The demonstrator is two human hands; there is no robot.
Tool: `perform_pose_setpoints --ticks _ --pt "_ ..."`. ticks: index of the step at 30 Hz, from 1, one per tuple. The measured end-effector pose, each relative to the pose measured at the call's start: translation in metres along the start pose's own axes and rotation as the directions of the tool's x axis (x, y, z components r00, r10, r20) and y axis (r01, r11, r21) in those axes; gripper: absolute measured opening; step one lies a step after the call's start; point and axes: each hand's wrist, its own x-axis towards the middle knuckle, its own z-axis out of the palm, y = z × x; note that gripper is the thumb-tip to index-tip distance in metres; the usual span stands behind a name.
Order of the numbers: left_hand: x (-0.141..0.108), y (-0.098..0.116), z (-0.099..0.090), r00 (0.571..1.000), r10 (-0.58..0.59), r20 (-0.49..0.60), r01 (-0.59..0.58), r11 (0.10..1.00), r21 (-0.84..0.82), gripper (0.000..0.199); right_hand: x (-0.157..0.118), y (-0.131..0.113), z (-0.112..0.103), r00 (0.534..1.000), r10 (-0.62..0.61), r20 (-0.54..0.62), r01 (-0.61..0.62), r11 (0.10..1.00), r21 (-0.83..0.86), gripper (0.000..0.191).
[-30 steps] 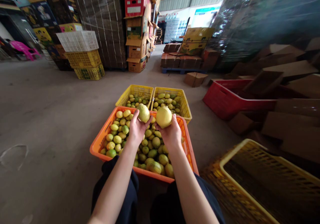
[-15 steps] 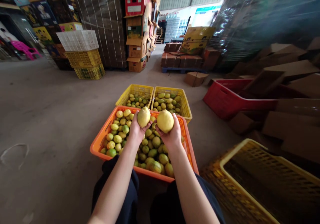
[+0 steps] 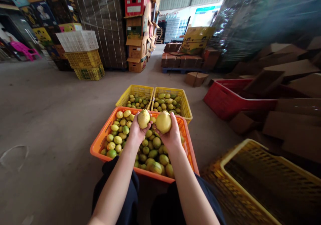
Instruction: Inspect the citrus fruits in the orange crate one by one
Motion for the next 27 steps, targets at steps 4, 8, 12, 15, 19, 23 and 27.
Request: perform_pose_setpoints --ticks 4,8,12,15,19,23,27 --pt "0.003 -0.002 -0.002 0.999 0.028 -0.029 -0.027 1.000 0.011 0.031 0.005 0.003 -0.002 0.999 0.024 -0.047 -0.026 0.999 -0.042 0.035" --pt "0.003 -0.002 -0.001 0.998 0.031 -0.046 -0.032 0.999 -0.030 0.030 0.007 0.005 -0.001 0.994 0.054 -0.099 -0.062 0.995 -0.077 0.038" --pt "-0.001 0.000 0.002 0.993 0.046 -0.107 -0.053 0.997 -0.062 0.028 0.003 0.005 0.001 0.999 0.032 -0.025 -0.034 0.996 -0.082 0.029" --pt "-0.006 0.003 0.005 0.988 0.088 -0.123 -0.095 0.994 -0.056 0.023 0.001 0.005 0.001 0.999 -0.049 0.007 0.049 0.990 -0.134 0.031" --pt "-0.006 0.004 0.004 0.995 0.060 -0.082 -0.064 0.997 -0.040 0.026 -0.001 0.004 0.000 0.998 -0.056 0.029 0.059 0.991 -0.121 0.026" --pt "-0.001 0.000 0.000 0.999 -0.008 -0.044 0.006 0.999 -0.038 0.036 0.000 0.003 -0.001 0.996 -0.045 -0.076 0.043 0.999 -0.030 0.023" --pt "0.002 -0.003 -0.001 0.998 -0.016 -0.062 0.013 0.999 -0.051 0.034 0.006 0.003 -0.002 0.993 -0.035 -0.111 0.034 0.999 -0.003 0.023"
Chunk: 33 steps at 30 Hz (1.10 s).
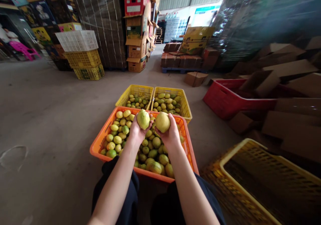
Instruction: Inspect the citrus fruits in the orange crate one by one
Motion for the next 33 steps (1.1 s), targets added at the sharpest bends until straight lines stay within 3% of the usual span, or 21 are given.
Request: perform_pose_setpoints --ticks 6,9,15,18,21,26,30,33 --pt "-0.003 0.001 0.000 0.999 0.040 -0.013 -0.039 0.998 0.039 0.024 -0.001 0.002 0.002 0.997 0.058 0.049 -0.056 0.997 -0.046 0.019" --pt "0.000 0.001 -0.003 1.000 0.023 0.015 -0.024 0.997 0.068 0.028 -0.003 0.002 0.002 0.993 0.070 0.097 -0.063 0.995 -0.075 0.017" --pt "0.008 -0.004 -0.005 0.999 0.018 -0.034 -0.018 1.000 -0.006 0.028 0.000 0.000 -0.001 0.996 0.013 0.084 -0.016 0.999 0.032 0.016" --pt "0.007 -0.004 -0.002 0.999 0.011 -0.043 -0.011 1.000 -0.013 0.024 0.003 0.000 -0.003 0.993 0.043 0.107 -0.048 0.998 0.044 0.017" --pt "0.003 0.000 -0.001 1.000 -0.005 -0.031 0.005 1.000 0.009 0.020 0.004 0.001 -0.003 0.994 0.080 0.068 -0.084 0.995 0.061 0.020" --pt "0.001 0.004 -0.007 0.997 -0.073 -0.019 0.071 0.994 -0.082 0.025 -0.002 -0.001 0.000 1.000 -0.011 0.000 0.011 0.988 0.155 0.015" --pt "0.004 0.001 -0.010 0.996 -0.075 -0.046 0.070 0.992 -0.109 0.027 -0.006 -0.005 0.002 0.999 0.002 0.033 -0.005 0.996 0.091 0.016" --pt "0.003 0.000 -0.007 0.997 -0.072 -0.028 0.069 0.993 -0.100 0.027 -0.004 -0.004 0.002 0.998 0.065 -0.010 -0.065 0.997 0.033 0.018"
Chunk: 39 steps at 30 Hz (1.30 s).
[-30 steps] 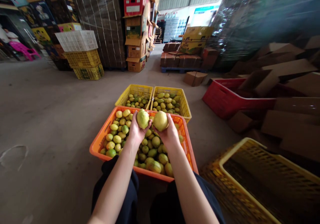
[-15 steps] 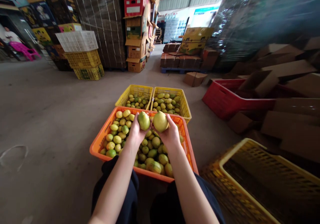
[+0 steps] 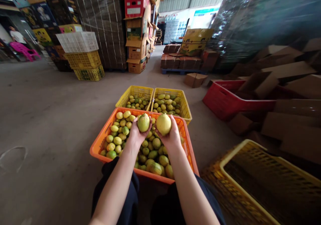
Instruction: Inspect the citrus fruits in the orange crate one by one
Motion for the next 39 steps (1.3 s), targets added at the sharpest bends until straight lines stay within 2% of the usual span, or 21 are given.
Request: perform_pose_setpoints --ticks 4,8,11,14,18,21,24,26,28,31,34,37,39 --pt "-0.004 0.002 0.007 0.999 0.022 -0.023 -0.020 0.998 0.056 0.020 0.005 0.004 0.000 0.998 0.026 -0.063 -0.026 1.000 -0.005 0.021" --pt "-0.004 0.002 0.008 0.998 0.050 -0.032 -0.047 0.995 0.083 0.017 0.003 0.002 -0.001 1.000 0.003 0.024 -0.003 1.000 -0.002 0.018" --pt "-0.003 0.002 0.005 0.999 0.033 0.002 -0.033 0.992 0.121 0.026 0.000 0.000 -0.002 0.998 0.002 0.064 -0.003 1.000 0.009 0.017" --pt "-0.001 0.002 0.003 1.000 0.000 0.031 -0.004 0.991 0.131 0.039 0.001 -0.001 -0.004 0.997 0.063 0.048 -0.065 0.997 0.030 0.018" --pt "0.003 0.000 0.001 0.999 0.024 0.026 -0.026 0.995 0.094 0.036 0.006 0.001 -0.005 0.990 0.140 0.018 -0.140 0.989 0.051 0.027" --pt "0.005 -0.002 0.002 0.998 0.058 -0.010 -0.057 0.998 0.039 0.029 0.006 0.002 -0.003 0.993 0.117 -0.024 -0.114 0.990 0.087 0.022" --pt "0.003 -0.002 0.005 0.995 0.078 -0.066 -0.076 0.997 0.030 0.020 0.003 0.001 -0.001 0.998 0.043 -0.049 -0.039 0.995 0.090 0.010" --pt "0.000 0.000 0.007 0.992 0.090 -0.085 -0.087 0.995 0.041 0.016 0.001 0.001 -0.001 0.999 0.027 -0.039 -0.024 0.997 0.079 0.012" --pt "-0.003 0.003 0.006 0.996 0.066 -0.059 -0.064 0.997 0.036 0.015 0.002 0.000 -0.004 0.998 0.070 0.005 -0.070 0.994 0.087 0.014" --pt "-0.004 0.006 0.002 0.999 -0.036 0.039 0.037 0.999 -0.012 0.028 0.006 -0.001 -0.009 0.985 0.153 0.083 -0.162 0.980 0.112 0.026" --pt "-0.001 0.005 0.000 0.994 -0.083 0.065 0.086 0.995 -0.045 0.033 0.010 0.001 -0.010 0.986 0.167 0.016 -0.168 0.981 0.095 0.028" --pt "0.003 0.003 0.001 0.999 -0.033 0.025 0.034 0.998 -0.062 0.029 0.011 0.003 -0.008 0.986 0.154 -0.068 -0.148 0.986 0.078 0.021" --pt "0.004 0.002 0.003 1.000 0.019 -0.016 -0.020 0.997 -0.076 0.025 0.010 0.004 -0.007 0.989 0.137 -0.059 -0.133 0.988 0.076 0.018"
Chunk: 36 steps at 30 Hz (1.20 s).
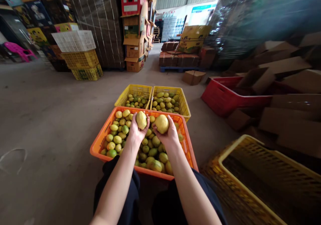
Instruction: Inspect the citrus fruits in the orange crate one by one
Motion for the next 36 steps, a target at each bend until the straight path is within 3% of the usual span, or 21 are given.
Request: perform_pose_setpoints --ticks 3,6,9,12,18,23,26,29,32,36 --pt "-0.0009 0.0013 0.0010 0.999 -0.001 -0.036 0.001 1.000 0.002 0.019 -0.0010 -0.0002 -0.0010 0.999 -0.015 0.047 0.016 1.000 -0.010 0.016" --pt "-0.0031 0.0033 -0.0006 0.999 -0.053 -0.002 0.053 0.998 0.027 0.026 -0.0006 -0.0014 -0.0025 0.998 -0.002 0.069 0.002 1.000 -0.003 0.021" --pt "-0.0041 0.0035 -0.0017 0.997 -0.069 0.030 0.069 0.998 0.005 0.034 0.0000 -0.0016 -0.0016 0.999 -0.038 0.001 0.038 0.999 0.022 0.020" --pt "-0.0034 0.0023 -0.0013 1.000 -0.022 -0.017 0.022 1.000 -0.019 0.029 0.0000 -0.0006 0.0007 0.994 -0.076 -0.082 0.079 0.996 0.031 0.014" --pt "0.0016 0.0010 -0.0051 0.999 -0.041 -0.015 0.040 0.999 -0.030 0.030 -0.0003 0.0024 0.0020 0.999 0.042 0.005 -0.041 0.999 -0.009 0.026" --pt "0.0057 0.0012 -0.0067 0.997 0.045 -0.059 -0.047 0.998 -0.032 0.016 -0.0019 0.0029 0.0021 0.998 -0.051 0.022 0.051 0.999 0.020 0.012" --pt "0.0026 0.0032 -0.0052 0.991 0.107 -0.086 -0.115 0.989 -0.088 0.013 -0.0037 0.0012 0.0018 0.997 -0.062 0.039 0.062 0.998 -0.001 0.015" --pt "-0.0019 0.0059 -0.0051 0.998 0.027 -0.058 -0.035 0.990 -0.139 0.024 -0.0045 -0.0003 0.0006 0.999 0.015 0.051 -0.013 0.999 -0.042 0.024" --pt "-0.0025 0.0059 -0.0056 0.999 -0.031 -0.028 0.029 0.998 -0.059 0.032 -0.0045 0.0002 0.0002 0.995 0.063 0.075 -0.056 0.994 -0.093 0.030" --pt "0.0009 0.0020 -0.0047 0.998 0.014 -0.055 -0.012 0.999 0.031 0.027 -0.0043 0.0017 0.0008 0.996 0.044 0.072 -0.039 0.997 -0.071 0.016"
